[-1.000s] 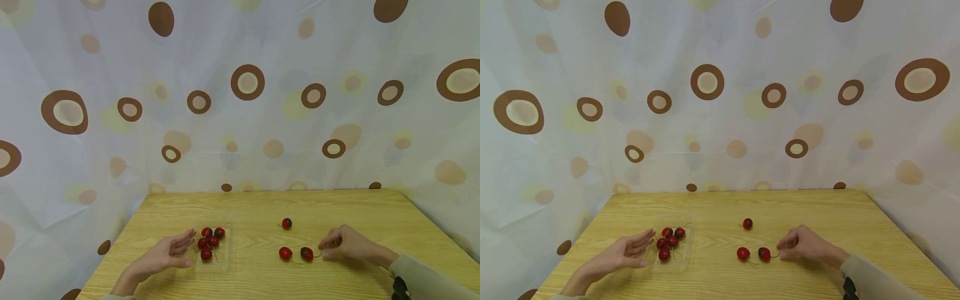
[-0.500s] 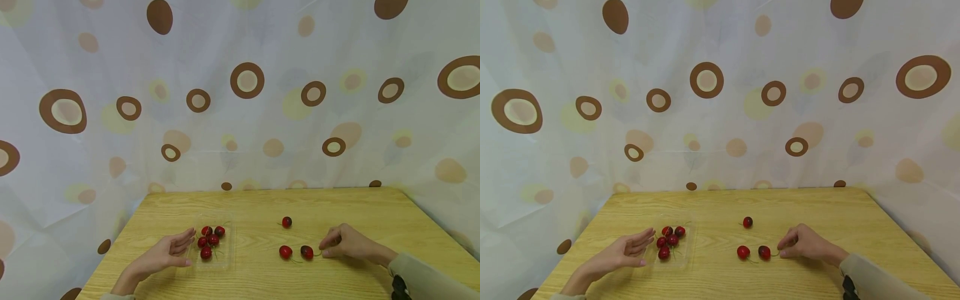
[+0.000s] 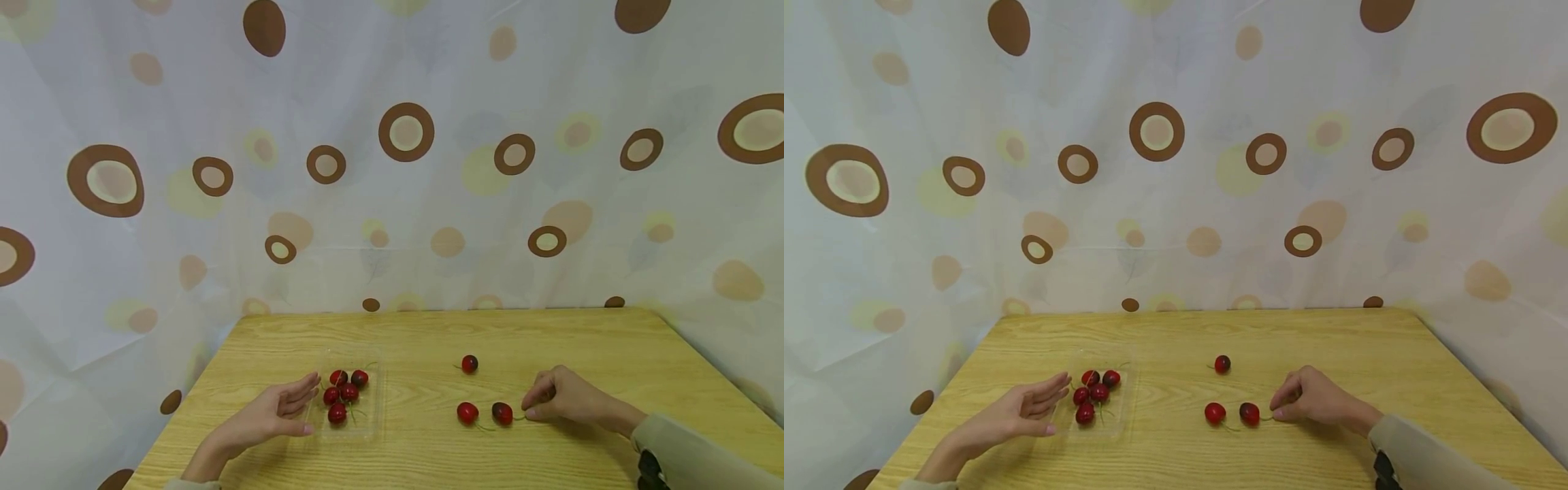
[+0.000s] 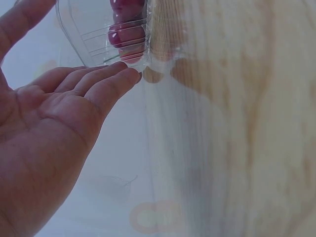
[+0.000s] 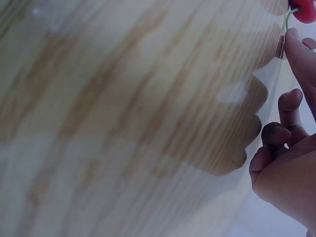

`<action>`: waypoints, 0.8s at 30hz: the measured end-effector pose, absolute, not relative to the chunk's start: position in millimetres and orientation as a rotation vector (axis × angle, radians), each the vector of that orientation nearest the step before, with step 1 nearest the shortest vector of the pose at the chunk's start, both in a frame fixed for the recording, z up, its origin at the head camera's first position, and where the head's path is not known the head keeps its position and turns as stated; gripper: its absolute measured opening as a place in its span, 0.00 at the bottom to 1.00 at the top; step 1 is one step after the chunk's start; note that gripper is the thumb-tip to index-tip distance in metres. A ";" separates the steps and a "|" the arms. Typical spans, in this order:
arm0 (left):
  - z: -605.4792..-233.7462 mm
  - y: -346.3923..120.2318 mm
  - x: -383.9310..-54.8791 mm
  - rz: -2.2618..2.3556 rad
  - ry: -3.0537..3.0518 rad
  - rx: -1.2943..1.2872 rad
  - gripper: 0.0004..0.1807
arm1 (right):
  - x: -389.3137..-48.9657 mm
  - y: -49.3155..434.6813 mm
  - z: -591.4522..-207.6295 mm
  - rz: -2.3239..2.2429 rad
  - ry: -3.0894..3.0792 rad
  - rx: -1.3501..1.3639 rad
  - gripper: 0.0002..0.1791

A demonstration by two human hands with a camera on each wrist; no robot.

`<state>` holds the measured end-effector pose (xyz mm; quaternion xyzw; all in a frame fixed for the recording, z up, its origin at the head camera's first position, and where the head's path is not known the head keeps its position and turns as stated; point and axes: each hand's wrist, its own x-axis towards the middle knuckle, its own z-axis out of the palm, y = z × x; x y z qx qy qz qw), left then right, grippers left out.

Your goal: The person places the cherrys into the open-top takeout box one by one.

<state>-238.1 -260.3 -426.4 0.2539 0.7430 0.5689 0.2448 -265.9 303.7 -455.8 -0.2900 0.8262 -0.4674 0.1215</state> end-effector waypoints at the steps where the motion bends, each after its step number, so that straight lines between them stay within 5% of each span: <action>1: -426.4 -260.3 -238.2 1.553 2.029 0.694 0.48 | -265.7 303.6 -455.7 -1.363 2.415 -0.845 0.05; 24: -426.6 -260.6 -237.8 1.555 2.023 0.695 0.48 | -264.6 303.6 -454.3 -1.370 2.422 -0.823 0.04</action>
